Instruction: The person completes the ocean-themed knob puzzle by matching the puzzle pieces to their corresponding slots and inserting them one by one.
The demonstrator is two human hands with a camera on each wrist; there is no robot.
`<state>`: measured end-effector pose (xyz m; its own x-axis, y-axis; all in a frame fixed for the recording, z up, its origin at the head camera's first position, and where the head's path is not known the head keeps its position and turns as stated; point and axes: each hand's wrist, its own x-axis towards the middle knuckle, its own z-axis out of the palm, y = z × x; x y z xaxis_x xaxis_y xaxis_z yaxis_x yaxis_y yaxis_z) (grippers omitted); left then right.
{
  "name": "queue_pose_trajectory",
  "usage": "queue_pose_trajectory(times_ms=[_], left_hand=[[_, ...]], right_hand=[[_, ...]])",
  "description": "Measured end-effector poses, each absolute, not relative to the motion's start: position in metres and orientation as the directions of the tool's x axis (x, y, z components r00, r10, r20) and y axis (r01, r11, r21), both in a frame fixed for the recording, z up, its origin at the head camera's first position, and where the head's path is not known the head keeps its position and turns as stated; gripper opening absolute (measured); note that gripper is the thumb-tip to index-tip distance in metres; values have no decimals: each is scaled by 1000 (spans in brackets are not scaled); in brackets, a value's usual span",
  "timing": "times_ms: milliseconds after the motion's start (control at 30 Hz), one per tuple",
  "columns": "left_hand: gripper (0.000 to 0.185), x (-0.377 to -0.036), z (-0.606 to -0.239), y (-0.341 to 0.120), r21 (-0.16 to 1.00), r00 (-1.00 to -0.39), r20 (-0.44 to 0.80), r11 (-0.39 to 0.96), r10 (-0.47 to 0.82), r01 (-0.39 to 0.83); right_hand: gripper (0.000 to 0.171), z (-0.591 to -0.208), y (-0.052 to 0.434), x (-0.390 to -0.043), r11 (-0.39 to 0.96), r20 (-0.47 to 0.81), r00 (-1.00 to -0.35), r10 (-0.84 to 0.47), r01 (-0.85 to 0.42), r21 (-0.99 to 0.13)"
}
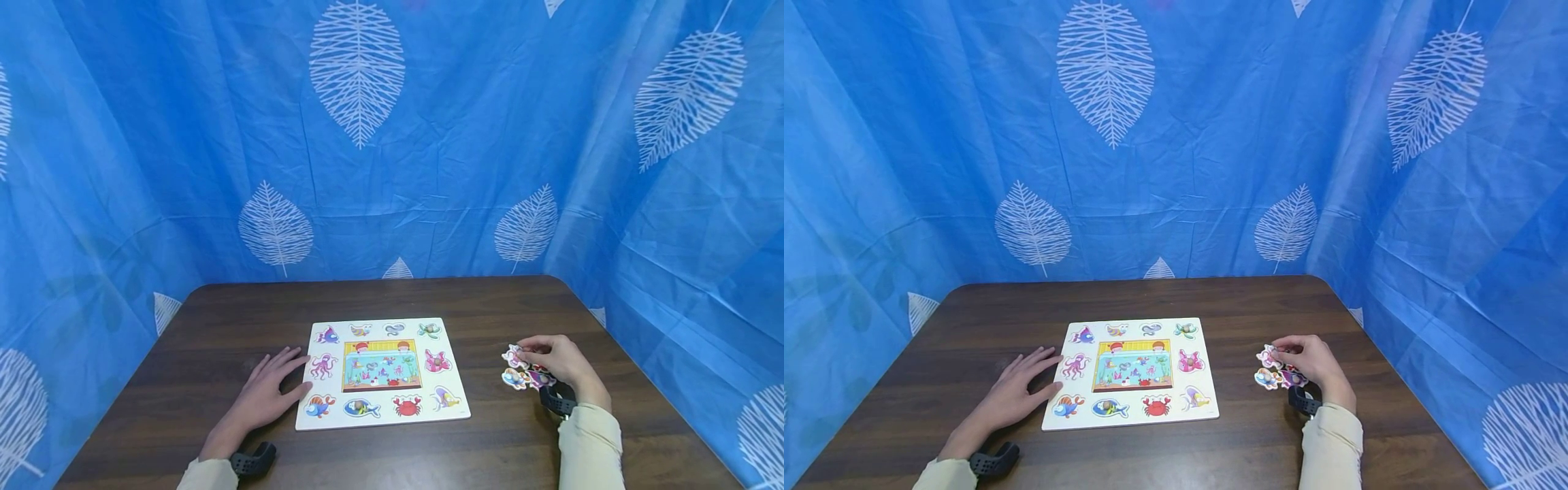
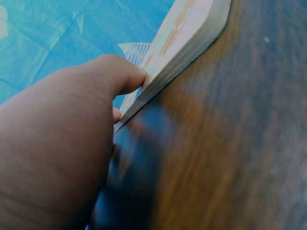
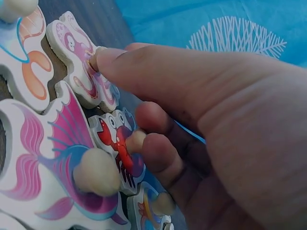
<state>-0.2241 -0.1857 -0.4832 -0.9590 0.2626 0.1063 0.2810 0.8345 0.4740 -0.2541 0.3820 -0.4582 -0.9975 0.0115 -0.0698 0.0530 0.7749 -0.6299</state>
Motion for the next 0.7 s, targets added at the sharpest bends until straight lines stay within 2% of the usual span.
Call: queue_pose_trajectory(times_ms=[267, 467, 700], left_hand=[[59, -225, -486, -186, 473, -959, 110, 835, 261, 281], [60, -225, -487, -187, 475, -960, 111, 835, 257, 278], [60, -225, -488, -187, 469, -958, 121, 835, 262, 287]], right_hand=[[39, -459, 381, -254, 786, -82, -996, -27, 30, -617], [35, -458, 378, -254, 780, -113, -994, -8, 65, -622], [34, -456, 373, -256, 801, -68, -998, 17, 54, -596]])
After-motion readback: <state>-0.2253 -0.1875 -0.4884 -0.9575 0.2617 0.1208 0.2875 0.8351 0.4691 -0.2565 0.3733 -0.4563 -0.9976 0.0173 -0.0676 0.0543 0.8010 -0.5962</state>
